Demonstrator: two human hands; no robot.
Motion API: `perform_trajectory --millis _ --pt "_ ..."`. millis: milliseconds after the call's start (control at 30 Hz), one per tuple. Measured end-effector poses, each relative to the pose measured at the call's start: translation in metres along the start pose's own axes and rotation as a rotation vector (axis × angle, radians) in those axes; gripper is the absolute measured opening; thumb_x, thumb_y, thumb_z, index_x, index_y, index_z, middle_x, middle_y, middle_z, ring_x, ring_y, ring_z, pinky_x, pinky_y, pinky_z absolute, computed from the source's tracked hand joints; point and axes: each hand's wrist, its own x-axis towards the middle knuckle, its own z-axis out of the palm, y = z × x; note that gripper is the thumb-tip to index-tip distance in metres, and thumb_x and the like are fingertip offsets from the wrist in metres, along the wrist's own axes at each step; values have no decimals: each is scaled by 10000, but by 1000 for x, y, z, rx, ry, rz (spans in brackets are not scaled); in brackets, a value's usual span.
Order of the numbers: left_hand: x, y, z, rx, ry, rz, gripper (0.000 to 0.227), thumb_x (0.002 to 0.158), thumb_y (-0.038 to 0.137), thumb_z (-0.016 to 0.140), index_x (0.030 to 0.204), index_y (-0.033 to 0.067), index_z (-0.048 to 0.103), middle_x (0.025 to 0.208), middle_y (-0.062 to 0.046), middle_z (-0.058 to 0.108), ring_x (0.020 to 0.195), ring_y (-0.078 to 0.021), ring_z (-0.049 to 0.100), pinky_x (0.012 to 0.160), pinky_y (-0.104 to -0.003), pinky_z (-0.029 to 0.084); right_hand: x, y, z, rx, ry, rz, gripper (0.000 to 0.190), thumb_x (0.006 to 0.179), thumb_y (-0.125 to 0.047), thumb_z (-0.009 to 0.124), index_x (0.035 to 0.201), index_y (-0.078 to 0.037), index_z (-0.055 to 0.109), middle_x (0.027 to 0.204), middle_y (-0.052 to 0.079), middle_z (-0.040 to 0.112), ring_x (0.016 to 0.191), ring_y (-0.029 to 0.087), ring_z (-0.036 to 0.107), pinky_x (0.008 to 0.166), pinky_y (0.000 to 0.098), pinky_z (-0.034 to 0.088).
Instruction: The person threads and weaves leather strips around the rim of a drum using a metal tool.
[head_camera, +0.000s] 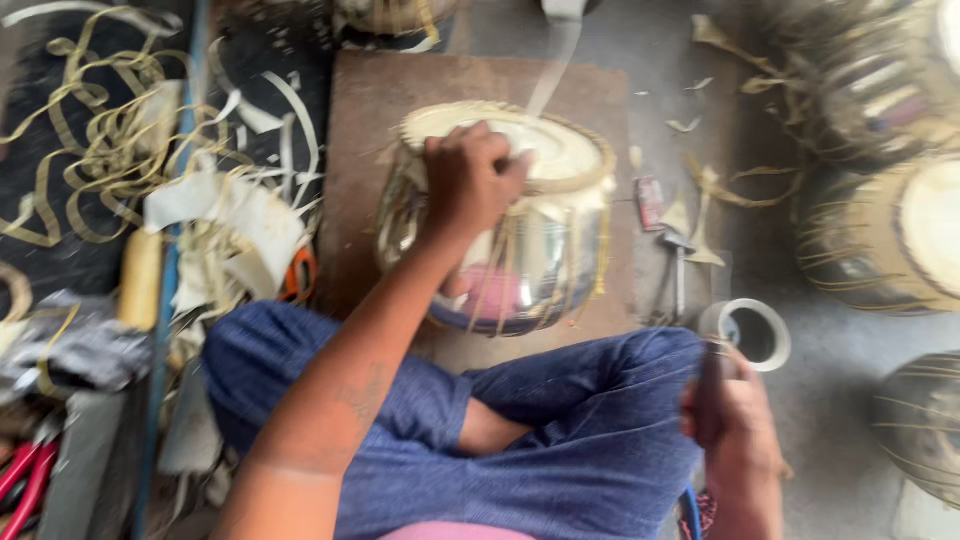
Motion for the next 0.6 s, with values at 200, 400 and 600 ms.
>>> perform_trajectory --millis 200,400,600 --pt "14 -15 -9 -45 -45 -30 347 895 362 787 713 82 694 741 -54 630 769 -271 608 768 -447 345 -3 -22 81 -653 -180 -418 557 944 -118 647 1484 -59 525 1185 141 671 976 214 602 836 311 481" --pt "9 -13 -20 -99 -66 11 334 942 380 749 779 90 719 804 -42 644 814 -260 611 788 -441 355 16 -52 144 -816 -210 -436 508 938 -126 651 1440 -110 578 1009 97 661 847 204 654 757 327 528" --pt "-3 -4 -26 -90 -75 42 357 933 470 738 841 125 734 876 -1 673 901 -221 612 908 -436 360 16 -63 164 -1053 -99 -518 510 882 -155 705 1384 -193 624 939 100 627 773 244 654 713 359 532"
